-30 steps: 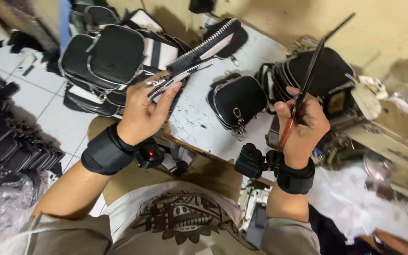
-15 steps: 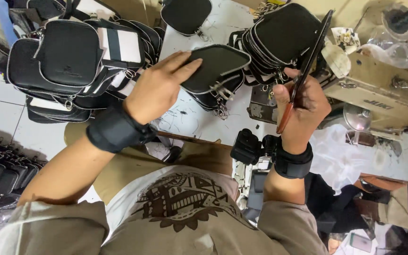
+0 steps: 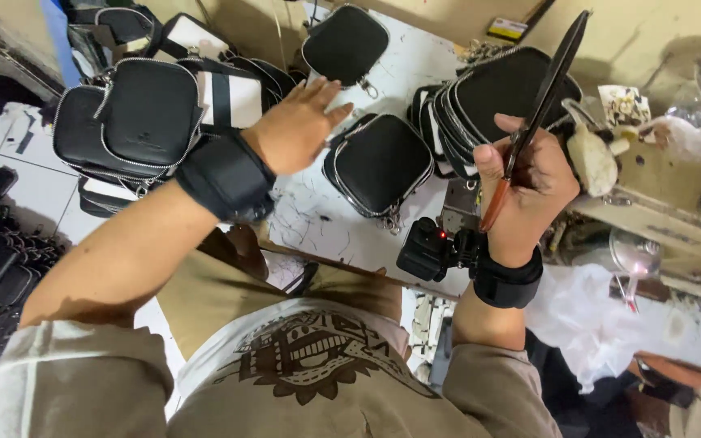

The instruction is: Trim excess material from small bags using scissors

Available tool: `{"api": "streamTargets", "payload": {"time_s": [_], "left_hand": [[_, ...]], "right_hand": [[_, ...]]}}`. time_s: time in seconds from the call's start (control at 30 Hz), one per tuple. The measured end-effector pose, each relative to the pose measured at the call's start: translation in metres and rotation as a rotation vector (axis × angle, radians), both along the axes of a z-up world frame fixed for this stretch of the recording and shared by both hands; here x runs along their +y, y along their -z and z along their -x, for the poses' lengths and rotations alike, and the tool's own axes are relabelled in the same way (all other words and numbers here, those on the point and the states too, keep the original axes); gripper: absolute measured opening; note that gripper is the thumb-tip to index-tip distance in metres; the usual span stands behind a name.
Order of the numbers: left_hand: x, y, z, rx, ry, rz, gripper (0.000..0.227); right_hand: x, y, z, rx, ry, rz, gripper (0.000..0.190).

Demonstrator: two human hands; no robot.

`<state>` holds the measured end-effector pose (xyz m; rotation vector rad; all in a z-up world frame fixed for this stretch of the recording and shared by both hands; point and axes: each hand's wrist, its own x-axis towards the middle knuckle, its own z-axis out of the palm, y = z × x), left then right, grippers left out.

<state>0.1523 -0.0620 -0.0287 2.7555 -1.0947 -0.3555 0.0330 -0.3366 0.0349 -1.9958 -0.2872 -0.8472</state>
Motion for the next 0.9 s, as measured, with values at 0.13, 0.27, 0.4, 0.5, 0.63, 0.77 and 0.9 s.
{"api": "streamTargets", "payload": {"time_s": [0.13, 0.27, 0.4, 0.5, 0.63, 0.77, 0.9], "left_hand": [[0.002, 0.021, -0.060, 0.101, -0.055, -0.150, 0.067], [-0.001, 0.092, -0.129, -0.122, 0.040, -0.175, 0.060], [-0.023, 0.105, -0.158, 0.050, -0.038, -0.333, 0.097], [-0.021, 0.160, -0.188, -0.089, -0.060, -0.176, 0.112], [-0.028, 0.172, -0.212, -0.050, -0.067, -0.241, 0.135], [-0.035, 0.151, -0.215, 0.109, -0.033, -0.151, 0.127], [-0.029, 0.216, -0.234, -0.167, 0.091, -0.127, 0.092]], "right_hand": [[0.001, -0.003, -0.015, 0.032, -0.017, -0.023, 0.034], [0.010, -0.011, -0.026, 0.044, -0.061, -0.042, 0.039], [0.016, -0.008, -0.036, 0.092, -0.156, -0.188, 0.034], [0.003, 0.010, -0.056, 0.019, -0.209, -0.223, 0.020], [0.001, 0.018, -0.072, 0.034, -0.288, -0.299, 0.023], [-0.003, 0.014, -0.080, 0.058, -0.386, -0.417, 0.033], [-0.006, 0.016, -0.086, 0.064, -0.414, -0.502, 0.038]]}}
